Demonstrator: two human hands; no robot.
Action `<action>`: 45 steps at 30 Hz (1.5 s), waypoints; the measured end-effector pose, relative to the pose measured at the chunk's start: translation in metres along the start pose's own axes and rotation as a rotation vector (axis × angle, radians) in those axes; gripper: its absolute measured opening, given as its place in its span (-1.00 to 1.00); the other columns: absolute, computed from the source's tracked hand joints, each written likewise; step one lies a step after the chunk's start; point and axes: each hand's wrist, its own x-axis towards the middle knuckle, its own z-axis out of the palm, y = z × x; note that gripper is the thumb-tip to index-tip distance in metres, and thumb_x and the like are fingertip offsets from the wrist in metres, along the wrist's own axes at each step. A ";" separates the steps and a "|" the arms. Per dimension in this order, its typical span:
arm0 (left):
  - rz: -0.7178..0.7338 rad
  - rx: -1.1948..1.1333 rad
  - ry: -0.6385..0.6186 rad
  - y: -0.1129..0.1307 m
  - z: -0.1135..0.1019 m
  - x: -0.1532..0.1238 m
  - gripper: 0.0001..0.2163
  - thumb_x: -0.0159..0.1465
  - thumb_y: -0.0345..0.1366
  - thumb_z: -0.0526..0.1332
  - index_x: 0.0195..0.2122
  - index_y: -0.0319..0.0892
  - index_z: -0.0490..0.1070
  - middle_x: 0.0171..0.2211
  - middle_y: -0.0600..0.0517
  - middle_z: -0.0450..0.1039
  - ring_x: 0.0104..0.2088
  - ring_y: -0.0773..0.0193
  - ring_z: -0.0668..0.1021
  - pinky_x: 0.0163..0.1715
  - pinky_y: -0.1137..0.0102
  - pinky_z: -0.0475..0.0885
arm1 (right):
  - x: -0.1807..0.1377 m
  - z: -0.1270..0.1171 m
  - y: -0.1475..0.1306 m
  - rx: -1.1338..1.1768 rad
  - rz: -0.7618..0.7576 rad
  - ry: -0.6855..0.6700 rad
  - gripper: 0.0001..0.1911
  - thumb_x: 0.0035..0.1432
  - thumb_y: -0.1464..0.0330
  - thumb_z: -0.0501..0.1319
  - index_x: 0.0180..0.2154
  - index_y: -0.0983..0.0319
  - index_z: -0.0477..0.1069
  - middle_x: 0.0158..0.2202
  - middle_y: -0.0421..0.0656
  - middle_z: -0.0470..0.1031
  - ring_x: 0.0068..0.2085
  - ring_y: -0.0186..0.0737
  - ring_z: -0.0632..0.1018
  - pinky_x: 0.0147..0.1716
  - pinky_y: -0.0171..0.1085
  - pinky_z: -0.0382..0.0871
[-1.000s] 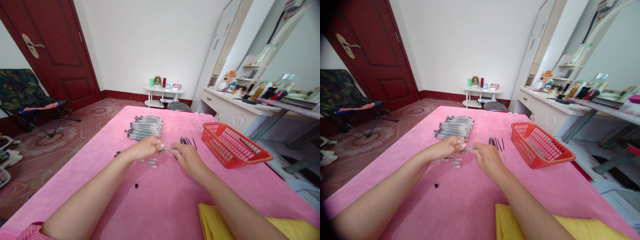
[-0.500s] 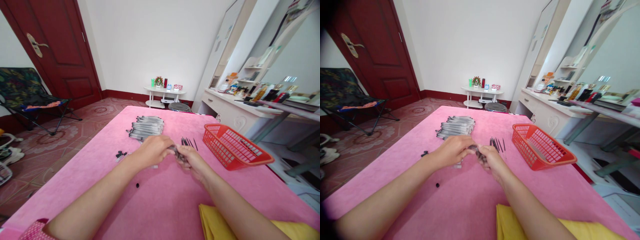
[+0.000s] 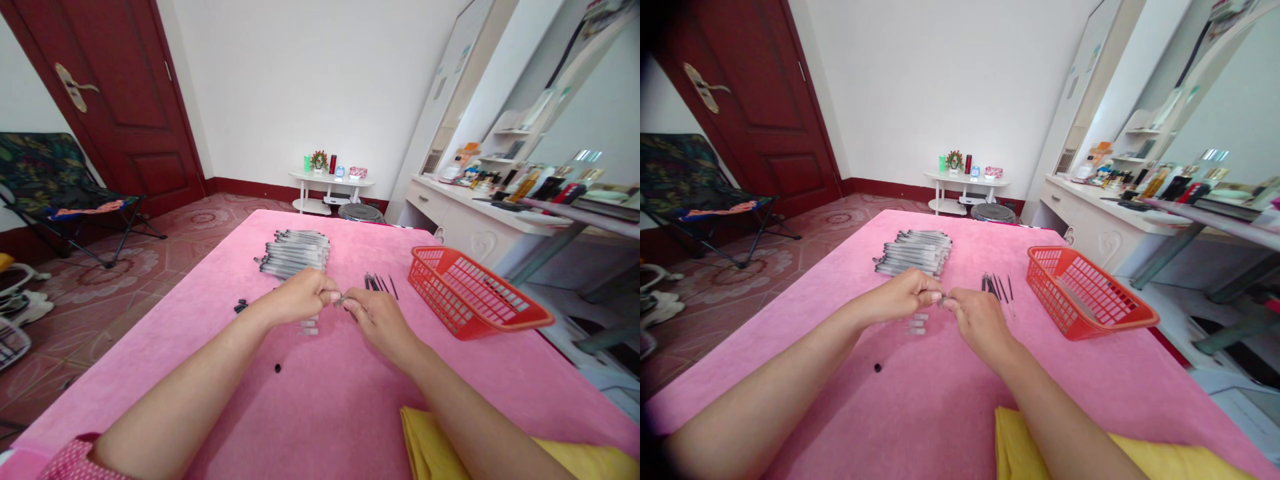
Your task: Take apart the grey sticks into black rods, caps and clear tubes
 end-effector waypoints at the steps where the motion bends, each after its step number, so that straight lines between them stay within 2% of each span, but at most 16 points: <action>1: -0.013 -0.068 -0.038 -0.001 -0.001 -0.001 -0.71 0.20 -0.24 0.01 -0.63 -0.23 0.26 -0.69 0.16 0.02 -0.65 0.45 0.14 -0.62 0.50 0.03 | -0.001 -0.001 -0.001 -0.071 -0.032 -0.004 -0.74 0.19 0.32 -0.02 -0.43 0.21 0.39 -0.50 -0.15 0.43 -0.45 -0.27 0.41 -0.44 -0.35 0.10; 4: -0.119 -0.282 -0.157 -0.010 -0.004 -0.004 -0.68 0.18 -0.12 0.05 -0.59 -0.23 0.28 -0.69 0.16 0.07 -0.67 0.45 0.14 -0.65 0.50 0.04 | -0.005 -0.007 0.002 -0.244 -0.131 0.004 -0.75 0.20 0.33 -0.02 -0.35 0.22 0.40 -0.42 -0.08 0.46 -0.39 -0.23 0.43 -0.40 -0.34 0.12; 6: -0.240 -0.435 -0.168 -0.020 -0.007 -0.006 -0.65 0.13 -0.03 0.11 -0.61 -0.23 0.24 -0.70 0.17 0.08 -0.69 0.47 0.13 -0.68 0.51 0.02 | -0.006 -0.013 0.010 -0.305 -0.161 0.066 -0.74 0.21 0.32 -0.03 -0.33 0.23 0.40 -0.41 -0.07 0.46 -0.36 -0.22 0.43 -0.38 -0.33 0.13; 8: -0.338 -0.592 -0.040 -0.031 -0.009 -0.006 -0.63 0.09 0.00 0.15 -0.61 -0.22 0.21 -0.72 0.19 0.02 -0.72 0.51 0.06 -0.72 0.54 -0.04 | -0.006 -0.018 0.020 -0.294 -0.131 0.170 -0.75 0.21 0.31 -0.02 -0.30 0.23 0.40 -0.37 -0.07 0.47 -0.34 -0.22 0.44 -0.35 -0.32 0.15; 10: -0.341 -0.776 0.165 -0.040 -0.013 -0.003 -0.67 0.12 -0.04 0.14 -0.53 -0.25 0.27 -0.73 0.22 -0.01 -0.74 0.54 -0.01 -0.75 0.56 -0.11 | -0.004 -0.020 0.028 -0.241 -0.051 0.233 -0.74 0.20 0.30 -0.01 -0.29 0.23 0.41 -0.35 -0.08 0.48 -0.34 -0.22 0.44 -0.34 -0.31 0.17; 11: -0.319 -0.882 0.258 -0.042 -0.014 -0.001 -0.70 0.15 -0.08 0.14 -0.48 -0.26 0.29 -0.73 0.22 0.01 -0.75 0.54 0.00 -0.75 0.57 -0.11 | -0.003 -0.018 0.031 -0.210 -0.019 0.220 -0.74 0.20 0.30 0.00 -0.31 0.23 0.42 -0.36 -0.09 0.48 -0.34 -0.22 0.45 -0.35 -0.31 0.18; 13: -0.269 -1.095 0.389 -0.046 -0.017 0.002 -0.80 0.19 -0.20 0.13 -0.39 -0.28 0.31 -0.69 0.18 0.12 -0.75 0.54 0.10 -0.75 0.59 0.00 | 0.000 -0.011 0.033 -0.142 0.012 0.123 -0.76 0.17 0.31 0.03 -0.36 0.23 0.44 -0.39 -0.11 0.49 -0.34 -0.22 0.45 -0.34 -0.31 0.20; 16: -0.268 -1.313 0.493 -0.048 -0.018 0.006 -0.94 0.22 -0.42 0.07 -0.33 -0.27 0.29 -0.58 0.08 0.31 -0.67 0.49 0.35 -0.63 0.55 0.27 | 0.001 0.007 0.030 -0.012 0.001 -0.049 -0.82 0.09 0.37 0.12 -0.43 0.24 0.48 -0.42 -0.11 0.50 -0.34 -0.22 0.46 -0.33 -0.30 0.24; 19: -0.311 -1.413 0.575 -0.050 -0.018 0.007 -0.89 0.23 -0.52 0.00 -0.35 -0.27 0.28 -0.47 -0.02 0.43 -0.51 0.38 0.51 -0.45 0.46 0.43 | -0.002 0.022 0.022 0.208 0.027 -0.140 -0.84 0.00 0.45 0.17 -0.35 0.24 0.50 -0.42 -0.13 0.52 -0.38 -0.23 0.48 -0.35 -0.30 0.29; 22: -0.300 -1.485 0.587 -0.049 -0.015 0.008 -0.87 0.23 -0.54 -0.01 -0.36 -0.29 0.29 -0.36 -0.11 0.48 -0.35 0.29 0.56 -0.29 0.35 0.46 | -0.003 0.025 0.013 0.431 0.079 -0.102 -0.72 -0.03 0.46 0.18 -0.20 0.23 0.47 -0.29 -0.12 0.53 -0.30 -0.22 0.50 -0.29 -0.28 0.33; 24: -0.286 -1.514 0.564 -0.045 -0.012 0.010 -0.87 0.23 -0.54 -0.01 -0.36 -0.30 0.30 -0.28 -0.16 0.49 -0.26 0.24 0.56 -0.19 0.29 0.44 | -0.002 0.022 0.008 0.503 0.117 -0.013 -0.77 -0.01 0.41 0.19 -0.25 0.23 0.48 -0.26 -0.12 0.53 -0.27 -0.21 0.50 -0.27 -0.27 0.33; 26: -0.277 -1.526 0.529 -0.039 -0.006 0.011 -0.87 0.23 -0.54 -0.01 -0.37 -0.30 0.29 -0.22 -0.20 0.48 -0.18 0.20 0.54 -0.12 0.25 0.40 | 0.001 0.017 0.003 0.567 0.169 0.041 -0.83 0.03 0.33 0.17 -0.34 0.25 0.48 -0.37 -0.13 0.52 -0.37 -0.25 0.49 -0.36 -0.30 0.34; 30: -0.197 -1.513 0.416 -0.026 0.010 0.013 -0.94 0.22 -0.51 0.05 -0.37 -0.28 0.26 -0.15 -0.21 0.46 -0.10 0.15 0.50 -0.03 0.19 0.33 | 0.004 0.011 -0.002 0.718 0.220 0.034 -0.78 0.04 0.24 0.16 -0.44 0.27 0.44 -0.52 -0.20 0.44 -0.53 -0.35 0.41 -0.53 -0.38 0.27; 35: -0.115 -1.438 0.342 -0.012 0.021 0.012 -0.92 0.16 -0.45 0.18 -0.31 -0.26 0.29 -0.16 -0.14 0.47 -0.11 0.16 0.51 -0.05 0.20 0.33 | 0.004 0.014 -0.003 0.715 0.283 0.067 -0.84 -0.10 0.34 0.25 -0.41 0.28 0.44 -0.56 -0.24 0.41 -0.54 -0.36 0.37 -0.55 -0.39 0.21; 40: -0.177 -1.255 0.455 -0.009 0.017 0.011 -0.81 0.12 -0.30 0.24 -0.27 -0.29 0.38 -0.22 -0.13 0.50 -0.22 0.20 0.55 -0.18 0.33 0.40 | 0.005 0.007 0.006 0.624 0.229 0.120 -0.87 -0.08 0.35 0.23 -0.47 0.29 0.48 -0.56 -0.23 0.41 -0.50 -0.34 0.37 -0.49 -0.37 0.20; 45: -0.219 -1.233 0.509 -0.016 0.015 0.012 -0.77 0.11 -0.25 0.25 -0.24 -0.26 0.40 -0.28 -0.09 0.52 -0.35 0.27 0.56 -0.28 0.38 0.42 | 0.007 -0.001 0.013 0.647 0.267 0.158 -0.85 -0.11 0.32 0.26 -0.49 0.28 0.51 -0.56 -0.22 0.43 -0.48 -0.33 0.37 -0.47 -0.36 0.18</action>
